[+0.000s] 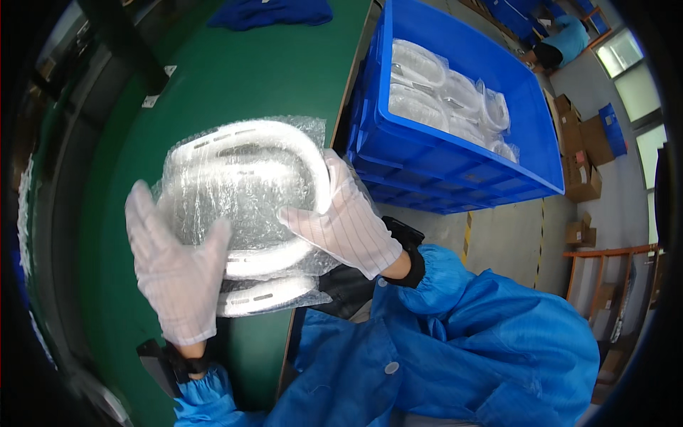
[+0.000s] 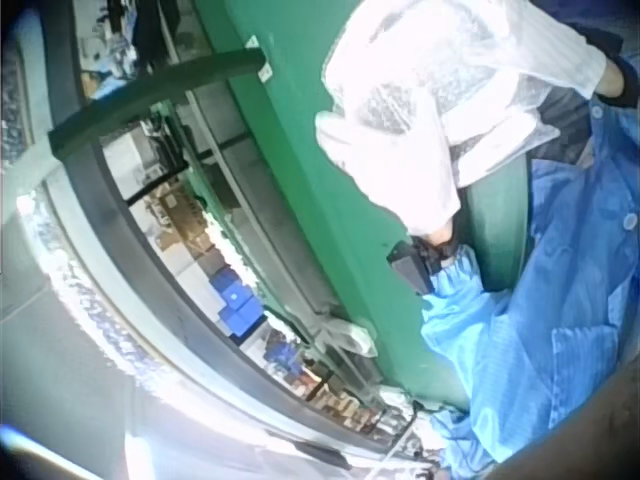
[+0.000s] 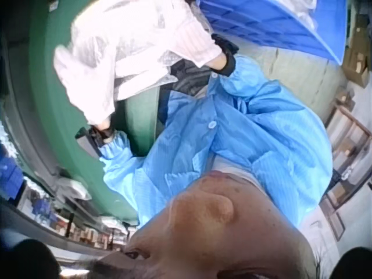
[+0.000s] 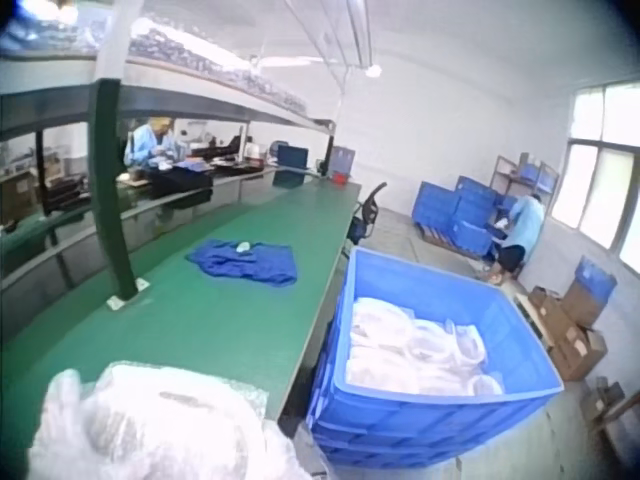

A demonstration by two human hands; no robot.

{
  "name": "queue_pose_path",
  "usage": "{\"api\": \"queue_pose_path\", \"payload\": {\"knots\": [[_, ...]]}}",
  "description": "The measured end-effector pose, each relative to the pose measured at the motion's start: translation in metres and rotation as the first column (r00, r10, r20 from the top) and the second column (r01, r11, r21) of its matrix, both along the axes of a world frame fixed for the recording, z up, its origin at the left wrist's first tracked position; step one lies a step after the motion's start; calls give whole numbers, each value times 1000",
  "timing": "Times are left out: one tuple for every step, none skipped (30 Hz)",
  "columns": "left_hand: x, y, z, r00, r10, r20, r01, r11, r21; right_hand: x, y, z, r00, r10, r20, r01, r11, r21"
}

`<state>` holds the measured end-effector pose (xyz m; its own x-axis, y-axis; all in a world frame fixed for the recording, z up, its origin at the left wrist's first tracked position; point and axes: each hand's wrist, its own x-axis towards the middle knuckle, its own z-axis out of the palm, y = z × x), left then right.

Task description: Picking up white U-shaped objects wrapped in bubble wrap from a conveyor belt and placing them into a blue storage bin.

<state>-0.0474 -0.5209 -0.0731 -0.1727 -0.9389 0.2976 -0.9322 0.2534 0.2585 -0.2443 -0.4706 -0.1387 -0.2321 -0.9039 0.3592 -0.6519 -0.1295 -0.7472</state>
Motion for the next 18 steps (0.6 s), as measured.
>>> {"api": "queue_pose_path", "payload": {"knots": [[8,1,-6,995,5,95,9,989,-144,3,0,9,991,-21,133,1,990,143],[14,4,-8,994,0,109,16,989,-149,2,1,13,989,-25,147,5,990,138],[19,6,-9,994,107,-35,-104,992,65,1,1,16,986,-16,163,-31,959,282],[23,6,-8,957,246,-150,-196,938,287,0,1,18,983,-1,182,-76,906,416],[27,2,-11,959,246,-138,-201,939,279,0,2,18,981,1,196,-83,909,409],[32,-2,-17,970,170,-173,-124,961,249,0,2,15,922,17,388,-181,902,391],[35,-4,-18,974,91,-206,-46,975,217,1,2,9,826,29,564,-274,894,354],[34,-5,-14,977,96,-192,-54,976,212,6,3,-4,817,36,575,-284,894,347],[30,-7,-8,960,138,-242,-59,950,308,12,7,-19,845,83,529,-228,949,216],[25,-10,-5,941,175,-289,-48,916,399,16,9,-22,875,111,471,-165,983,75],[24,-12,-7,940,163,-301,-22,906,423,14,13,-21,875,96,475,-145,987,68],[24,-13,-11,944,137,-299,1,908,418,9,18,-17,710,115,694,-203,978,46],[24,-10,-11,950,82,-300,45,918,394,4,21,-8,489,133,862,-253,967,-5],[27,-6,-12,954,30,-300,87,925,369,5,22,-3,486,134,864,-232,972,-20],[31,-2,-14,920,66,-387,95,919,382,9,24,1,319,78,944,-269,963,11],[33,1,-16,873,94,-478,120,909,398,12,28,4,152,11,988,-301,953,36],[26,0,-13,842,164,-513,109,881,461,11,31,-1,299,56,953,-258,966,24],[18,0,-10,809,237,-537,101,845,525,8,34,-6,442,86,893,-215,977,13]]}}
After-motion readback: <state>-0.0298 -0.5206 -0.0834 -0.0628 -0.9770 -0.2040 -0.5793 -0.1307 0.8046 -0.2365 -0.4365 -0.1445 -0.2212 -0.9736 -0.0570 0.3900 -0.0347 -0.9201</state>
